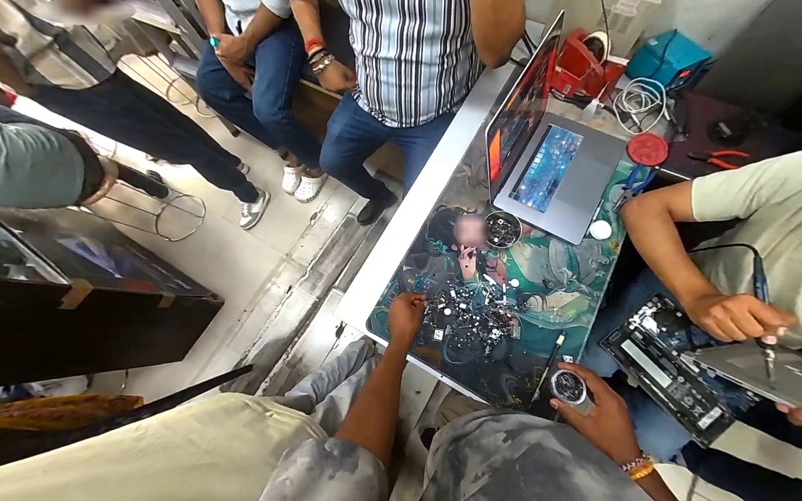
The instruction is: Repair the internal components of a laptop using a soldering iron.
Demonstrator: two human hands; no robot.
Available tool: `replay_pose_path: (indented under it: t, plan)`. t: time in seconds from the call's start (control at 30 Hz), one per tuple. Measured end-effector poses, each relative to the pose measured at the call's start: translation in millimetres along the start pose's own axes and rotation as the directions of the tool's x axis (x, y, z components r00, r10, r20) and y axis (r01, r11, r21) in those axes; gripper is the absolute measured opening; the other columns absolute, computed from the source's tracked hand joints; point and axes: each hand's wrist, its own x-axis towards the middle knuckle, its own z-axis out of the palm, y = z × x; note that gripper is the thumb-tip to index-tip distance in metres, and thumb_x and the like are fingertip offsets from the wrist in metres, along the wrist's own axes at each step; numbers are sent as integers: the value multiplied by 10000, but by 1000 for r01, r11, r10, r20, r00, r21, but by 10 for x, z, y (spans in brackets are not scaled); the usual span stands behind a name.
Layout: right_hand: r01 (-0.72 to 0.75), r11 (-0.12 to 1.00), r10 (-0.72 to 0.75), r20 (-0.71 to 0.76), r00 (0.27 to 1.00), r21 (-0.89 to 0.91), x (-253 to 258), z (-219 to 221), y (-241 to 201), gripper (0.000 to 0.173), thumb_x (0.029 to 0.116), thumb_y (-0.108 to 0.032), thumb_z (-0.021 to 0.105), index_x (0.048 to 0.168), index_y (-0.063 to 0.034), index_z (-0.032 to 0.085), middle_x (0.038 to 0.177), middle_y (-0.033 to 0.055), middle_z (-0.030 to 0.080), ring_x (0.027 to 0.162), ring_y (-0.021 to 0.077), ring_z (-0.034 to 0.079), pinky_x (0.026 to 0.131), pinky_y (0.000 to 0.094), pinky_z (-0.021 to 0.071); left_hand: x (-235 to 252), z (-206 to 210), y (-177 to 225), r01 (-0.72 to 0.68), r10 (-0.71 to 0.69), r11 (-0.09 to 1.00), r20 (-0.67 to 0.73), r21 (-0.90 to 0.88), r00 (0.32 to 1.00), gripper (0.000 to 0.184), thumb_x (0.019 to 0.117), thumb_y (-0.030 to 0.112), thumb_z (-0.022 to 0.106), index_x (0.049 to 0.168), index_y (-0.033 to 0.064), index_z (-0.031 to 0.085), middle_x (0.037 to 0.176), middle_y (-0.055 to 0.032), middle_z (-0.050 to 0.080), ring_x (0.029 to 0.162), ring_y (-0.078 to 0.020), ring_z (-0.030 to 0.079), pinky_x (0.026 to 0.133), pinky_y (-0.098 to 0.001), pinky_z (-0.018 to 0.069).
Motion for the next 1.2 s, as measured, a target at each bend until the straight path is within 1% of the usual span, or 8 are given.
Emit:
replay_pose_path:
  t: [0.13, 0.2, 0.33, 0.47, 0.67, 0.87, 1.03, 1.2]
  plan:
    - [-5, 1000, 5, -7, 1000, 9, -7, -20, -15, 612, 762, -389, 811, 1264, -61, 690, 1248, 72, 707, 1161, 128, 663, 1001, 322, 547, -57, 19, 83, -88, 60, 957, 108, 278, 992, 241, 1026, 201, 610, 1219, 157, 747, 1228, -141, 688, 1169, -341, 654, 990, -571, 528]
    - [-6, 1000, 6, -9, 1000, 7, -27, -8, -2, 616, 761, -393, 811, 1265, -62, 690, 1247, 74, 706, 1164, 133, 663, 1006, 324, 548, -102, 21, 85, -118, 87, 938, 108, 327, 990, 225, 1029, 210, 606, 1174, 166, 773, 1212, -125, 700, 1179, -330, 652, 991, -560, 530]
    - [-14, 1000, 14, -7, 1000, 10, -40, -2, 6, 624, 758, -395, 815, 1264, -53, 688, 1247, 83, 705, 1166, 135, 663, 1011, 327, 545, -121, 17, 29, -133, 122, 950, 59, 284, 991, 205, 1022, 178, 606, 1119, 132, 781, 1182, -125, 714, 1152, -318, 666, 996, -549, 529]
    - [-7, 1000, 7, -1, 1000, 15, -47, 24, 19, 631, 751, -388, 817, 1264, -43, 688, 1245, 95, 707, 1166, 149, 664, 1013, 333, 540, -78, 1, 80, -75, 75, 969, 10, 235, 997, 222, 1029, 166, 594, 1167, 86, 747, 1186, -160, 701, 1134, -345, 669, 993, -564, 526]
    - [1, 1000, -1, 5, 1000, 9, -16, 9, 7, 634, 757, -403, 815, 1270, -51, 688, 1252, 94, 704, 1168, 159, 665, 1006, 345, 548, 44, 55, 164, -76, 61, 947, 56, 313, 997, 243, 1019, 164, 594, 1202, 136, 752, 1221, -138, 699, 1176, -335, 653, 1015, -552, 514]
    - [-3, 1000, 3, -8, 1000, 3, -24, -8, 18, 627, 748, -391, 820, 1266, -61, 692, 1252, 78, 705, 1174, 140, 660, 1016, 331, 542, 51, 63, 224, -57, 32, 922, 70, 384, 997, 245, 1042, 201, 564, 1153, 79, 745, 1226, -173, 680, 1163, -367, 651, 988, -564, 525]
    - [-10, 1000, 10, -10, 1000, 17, -28, 13, 13, 633, 746, -390, 818, 1264, -48, 692, 1253, 94, 703, 1169, 155, 665, 1008, 341, 547, 55, 14, 101, 90, -89, 996, 37, -21, 995, 228, 1033, 165, 601, 1146, 11, 725, 1140, -212, 715, 1092, -377, 681, 982, -597, 514]
    - [-6, 1000, 7, -8, 1000, 8, -36, 7, 33, 635, 743, -394, 818, 1263, -53, 691, 1249, 85, 705, 1169, 147, 663, 1010, 337, 545, -3, 7, -103, 202, -210, 907, 17, -370, 977, 216, 1041, 143, 601, 1117, -34, 697, 977, -181, 698, 824, -252, 644, 794, -453, 539]
